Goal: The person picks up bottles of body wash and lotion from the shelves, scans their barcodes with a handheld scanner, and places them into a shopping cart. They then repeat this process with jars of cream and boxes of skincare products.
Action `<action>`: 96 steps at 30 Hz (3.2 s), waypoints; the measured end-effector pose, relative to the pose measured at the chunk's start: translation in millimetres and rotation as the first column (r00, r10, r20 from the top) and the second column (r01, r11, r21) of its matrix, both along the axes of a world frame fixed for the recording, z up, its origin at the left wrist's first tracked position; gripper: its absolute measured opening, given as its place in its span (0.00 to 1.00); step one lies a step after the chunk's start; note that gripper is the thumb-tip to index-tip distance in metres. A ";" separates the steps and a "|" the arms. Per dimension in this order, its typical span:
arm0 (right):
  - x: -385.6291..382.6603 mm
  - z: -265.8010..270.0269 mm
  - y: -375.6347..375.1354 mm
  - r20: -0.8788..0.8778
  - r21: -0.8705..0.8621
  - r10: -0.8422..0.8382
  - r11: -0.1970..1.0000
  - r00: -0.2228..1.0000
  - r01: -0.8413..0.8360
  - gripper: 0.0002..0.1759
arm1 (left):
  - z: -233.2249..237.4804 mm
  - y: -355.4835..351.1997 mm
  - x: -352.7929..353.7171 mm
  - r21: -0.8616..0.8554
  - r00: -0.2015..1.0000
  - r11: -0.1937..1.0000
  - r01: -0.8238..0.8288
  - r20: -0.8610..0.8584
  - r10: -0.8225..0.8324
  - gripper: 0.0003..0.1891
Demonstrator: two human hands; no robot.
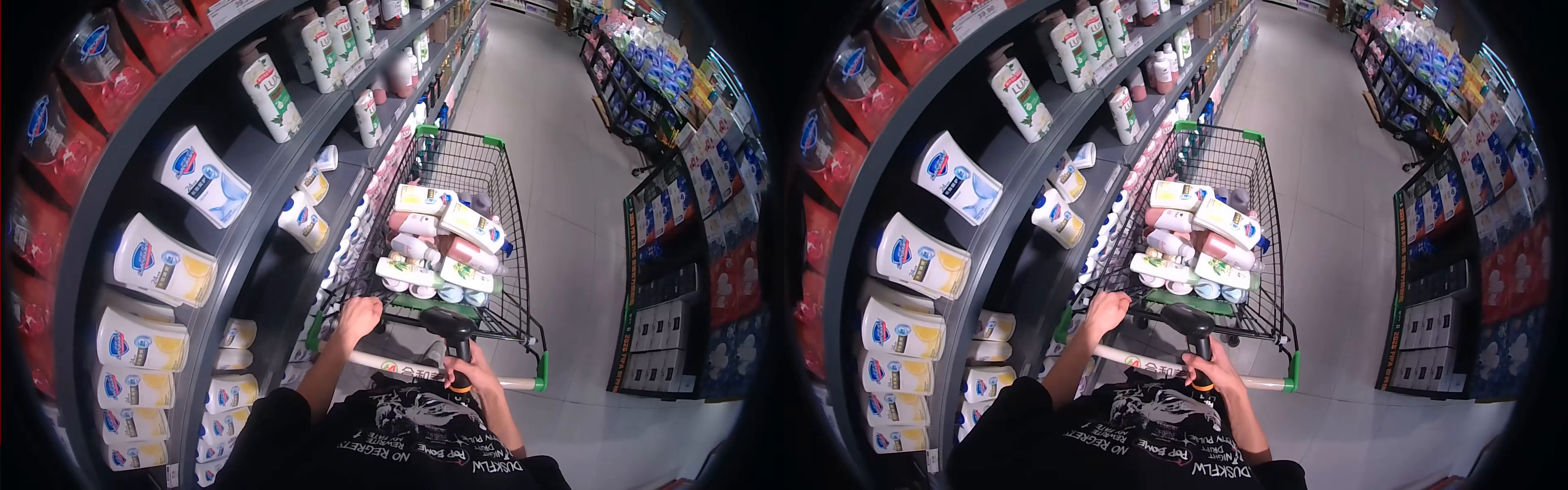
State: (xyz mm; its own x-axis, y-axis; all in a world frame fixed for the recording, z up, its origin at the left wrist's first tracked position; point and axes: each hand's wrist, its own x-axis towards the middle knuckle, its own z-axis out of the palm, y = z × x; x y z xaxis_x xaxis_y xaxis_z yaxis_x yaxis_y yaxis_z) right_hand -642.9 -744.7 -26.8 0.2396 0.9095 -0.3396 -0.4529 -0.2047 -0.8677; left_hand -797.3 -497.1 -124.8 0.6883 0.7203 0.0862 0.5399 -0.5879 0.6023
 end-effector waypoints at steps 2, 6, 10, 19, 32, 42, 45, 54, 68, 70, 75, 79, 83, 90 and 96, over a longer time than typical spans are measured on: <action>-7.6 -5.0 -5.8 -0.047 -0.034 -0.062 0.998 0.997 0.061 0.24 | 4.2 -5.8 -9.1 -0.028 1.000 1.000 0.001 0.008 0.000 0.10; -30.4 -7.3 -14.0 -0.033 -0.069 -0.066 0.996 0.997 0.064 0.27 | 11.0 -15.1 -28.4 -0.057 0.995 0.998 0.020 -0.092 -0.026 0.14; -50.8 -16.3 -15.7 -0.060 -0.087 -0.032 0.996 0.998 0.027 0.27 | -0.9 -17.3 -49.5 -0.059 0.999 0.998 0.039 0.003 -0.038 0.11; -105.2 -25.4 -27.9 -0.166 -0.053 -0.003 0.999 0.986 -0.006 0.27 | -16.2 -34.1 -101.2 -0.088 0.999 0.995 -0.036 0.033 0.039 0.12; -176.9 -29.5 -7.1 -0.179 0.213 0.113 0.974 0.977 -0.073 0.32 | -25.3 -65.9 -173.1 -0.031 0.994 0.996 -0.084 0.073 0.086 0.10; -240.1 -61.4 -18.4 -0.392 0.133 0.360 0.933 0.846 -0.335 0.33 | -4.3 -131.4 -243.0 -0.138 0.969 0.973 -0.184 0.142 0.203 0.11; -244.5 -75.0 -24.4 -0.298 0.142 0.480 0.877 0.825 -0.459 0.35 | -14.6 -168.5 -268.4 0.013 0.752 0.857 -0.515 0.488 0.444 0.20; -282.4 -69.2 -50.3 -0.243 0.074 0.428 0.903 0.870 -0.424 0.32 | -78.9 -239.3 -484.9 -0.349 -0.344 -0.164 -0.923 0.556 0.757 0.37; -333.0 -68.9 -78.6 -0.069 0.130 0.379 0.920 0.923 -0.368 0.32 | -111.7 -188.8 -533.4 -0.158 -0.444 -0.464 -0.871 0.657 0.609 0.62; -338.7 -67.9 -80.8 -0.056 0.126 0.373 0.923 0.926 -0.364 0.32 | -121.9 -184.0 -535.8 -0.154 -0.492 -0.521 -0.840 0.624 0.608 0.61; -343.1 -71.4 -85.2 -0.110 0.123 0.387 0.919 0.915 -0.374 0.32 | -114.0 -195.7 -532.5 -0.301 -0.540 -0.465 -0.832 0.632 0.556 0.54; -347.8 -70.9 -88.8 -0.166 0.115 0.357 0.933 0.919 -0.341 0.32 | -125.8 -218.9 -534.2 -0.307 -0.452 -0.332 -0.892 0.613 0.648 0.53; -349.8 -71.3 -89.9 -0.204 0.122 0.354 0.934 0.913 -0.335 0.33 | -153.4 -247.4 -536.8 -0.260 -0.327 -0.202 -0.944 0.673 0.663 0.41; -355.7 -64.9 -91.5 -0.197 0.096 0.347 0.938 0.917 -0.334 0.34 | -84.8 -303.7 -546.6 -0.210 0.085 0.188 -0.960 0.422 0.903 0.19; -355.6 -46.0 -99.5 -0.187 0.144 0.370 0.927 0.910 -0.347 0.33 | -17.2 -322.0 -487.8 -0.173 0.092 0.723 -0.669 0.946 0.312 0.53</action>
